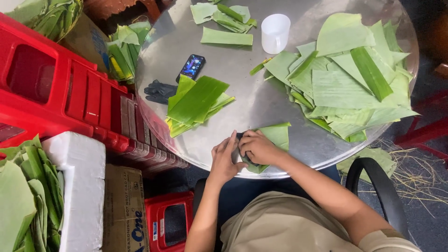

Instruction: Cleaning banana leaves by wiping them with a cloth and stacking them on a metal table.

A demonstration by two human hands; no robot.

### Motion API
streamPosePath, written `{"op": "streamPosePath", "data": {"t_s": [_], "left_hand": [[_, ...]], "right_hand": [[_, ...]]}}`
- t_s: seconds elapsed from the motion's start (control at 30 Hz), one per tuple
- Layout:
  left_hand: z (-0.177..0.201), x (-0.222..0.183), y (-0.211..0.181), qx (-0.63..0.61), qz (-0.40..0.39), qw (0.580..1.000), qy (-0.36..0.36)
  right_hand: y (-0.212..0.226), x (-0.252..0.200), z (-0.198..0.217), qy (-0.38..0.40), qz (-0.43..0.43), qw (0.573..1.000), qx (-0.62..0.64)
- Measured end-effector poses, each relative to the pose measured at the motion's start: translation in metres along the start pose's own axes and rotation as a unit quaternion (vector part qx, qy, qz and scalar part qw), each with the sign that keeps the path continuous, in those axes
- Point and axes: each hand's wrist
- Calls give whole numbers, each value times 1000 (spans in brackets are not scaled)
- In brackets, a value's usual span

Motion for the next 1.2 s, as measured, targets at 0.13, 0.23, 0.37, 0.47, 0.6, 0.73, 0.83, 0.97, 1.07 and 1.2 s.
{"op": "streamPosePath", "data": {"t_s": [0.13, 0.23, 0.37, 0.47, 0.6, 0.73, 0.83, 0.97, 1.07, 1.2], "left_hand": [[7, 2, -10, 5, 23, 999, 32], [12, 2, -15, 18, 48, 997, 60], [16, 3, -18, 36, 62, 993, 95], [24, 1, -33, 38, 84, 989, 112], [27, -1, -48, 30, 112, 986, 120], [25, -4, -62, 76, 143, 976, 147], [27, -6, -67, 54, 159, 974, 151], [30, -6, -73, 38, 156, 978, 135], [32, -6, -70, 32, 155, 980, 124], [18, 2, -57, 42, 157, 983, 84]], "right_hand": [[2, -1, 18, 11, 37, 998, 42], [9, -5, 24, 10, 60, 997, 52], [25, -22, 27, -16, 82, 996, 43], [33, -36, 23, -30, 83, 995, 36], [46, -54, 20, -54, 45, 997, 10], [43, -74, 4, -52, -8, 998, -18], [37, -86, -6, -66, -100, 982, -144], [16, -92, 2, -46, -249, 946, -204], [-4, -94, 9, -38, -295, 927, -228], [-9, -69, 28, -5, -211, 944, -253]]}}
Point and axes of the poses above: each hand's wrist, its own x-axis towards the middle knuckle, its own z-axis out of the back of the hand, y = z × x, and after that the axes turned 3 degrees about -x, right-handed
